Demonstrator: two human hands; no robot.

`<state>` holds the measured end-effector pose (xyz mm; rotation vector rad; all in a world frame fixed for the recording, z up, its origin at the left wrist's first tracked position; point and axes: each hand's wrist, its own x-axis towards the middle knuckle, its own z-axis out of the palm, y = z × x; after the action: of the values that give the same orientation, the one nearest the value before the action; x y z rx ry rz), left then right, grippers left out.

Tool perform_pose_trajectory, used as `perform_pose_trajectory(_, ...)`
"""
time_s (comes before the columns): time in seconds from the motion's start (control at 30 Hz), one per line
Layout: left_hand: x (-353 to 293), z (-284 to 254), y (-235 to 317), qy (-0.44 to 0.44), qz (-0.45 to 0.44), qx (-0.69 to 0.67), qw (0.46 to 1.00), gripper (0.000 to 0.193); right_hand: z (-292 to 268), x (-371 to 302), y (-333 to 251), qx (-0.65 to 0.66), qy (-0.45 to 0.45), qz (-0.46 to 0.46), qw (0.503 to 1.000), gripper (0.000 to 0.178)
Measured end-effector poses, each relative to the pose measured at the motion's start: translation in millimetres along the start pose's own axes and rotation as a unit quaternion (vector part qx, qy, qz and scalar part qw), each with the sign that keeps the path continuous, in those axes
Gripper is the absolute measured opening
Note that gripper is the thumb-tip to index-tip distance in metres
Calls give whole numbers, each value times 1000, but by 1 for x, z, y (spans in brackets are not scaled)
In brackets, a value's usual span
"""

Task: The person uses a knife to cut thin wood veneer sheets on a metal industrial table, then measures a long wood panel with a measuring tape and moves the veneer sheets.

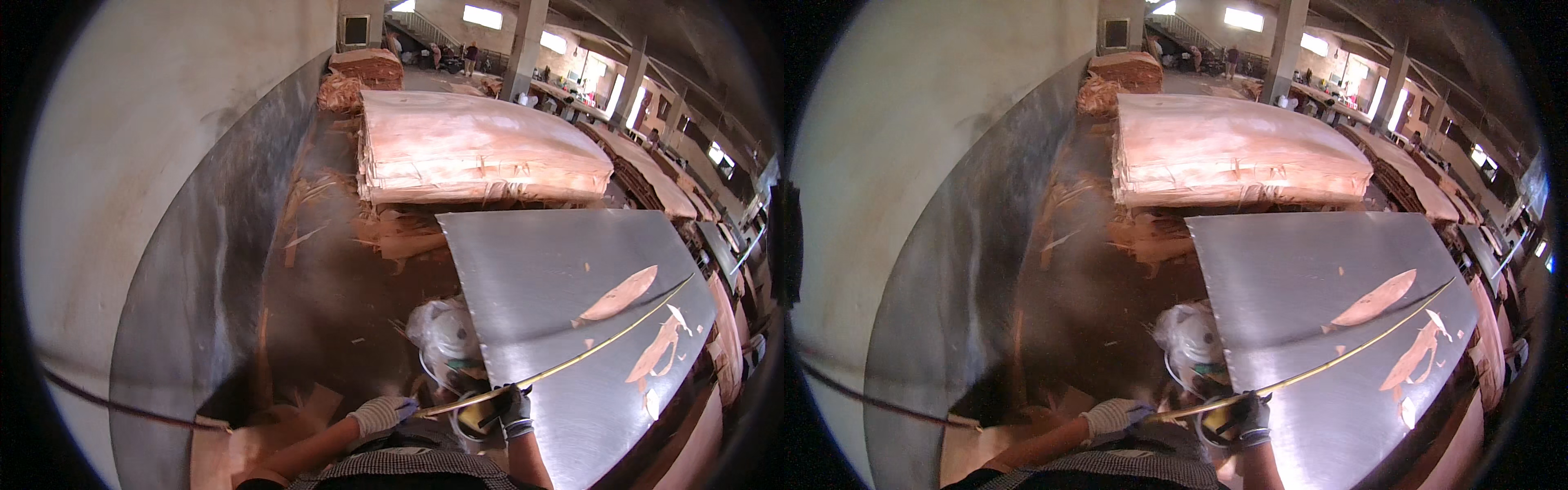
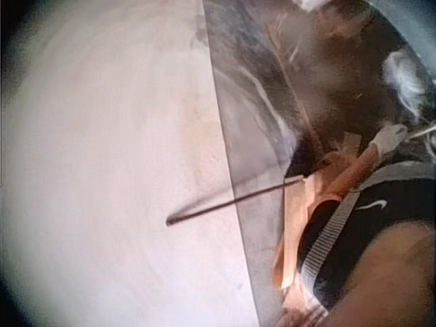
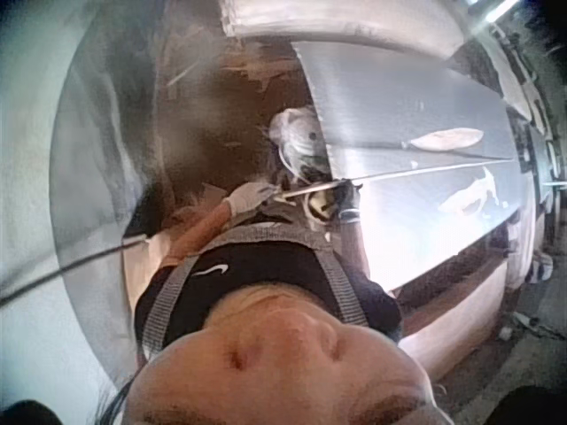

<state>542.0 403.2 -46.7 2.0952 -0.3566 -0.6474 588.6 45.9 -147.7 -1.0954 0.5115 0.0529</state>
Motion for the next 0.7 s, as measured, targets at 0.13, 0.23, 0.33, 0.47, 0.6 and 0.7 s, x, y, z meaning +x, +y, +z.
perform_pose_trajectory(0.13, 50, -98, -45, 27, -56, -65, 996, 39, 91, 88, 27, 24, 66, -29, 997, 21)
perform_pose_trajectory(0.23, 87, -190, -90, 28, -109, -82, 990, 38, 213, 126, 15, 50, -44, 34, 997, 20)
perform_pose_trajectory(0.33, 133, -283, -141, 131, 7, 46, 990, 36, 312, 213, 13, 89, -87, 11, 992, 17)
perform_pose_trajectory(0.47, 173, -419, -196, 248, -41, 116, 961, 34, 485, 297, -5, -35, -127, -72, 989, 13)
perform_pose_trajectory(0.6, 188, -531, -220, 309, -133, 63, 940, 32, 637, 352, -17, -17, -187, -12, 982, 15)
perform_pose_trajectory(0.7, 213, -615, -262, 309, -181, 6, 934, 30, 734, 407, -5, -73, -250, -58, 964, 19)
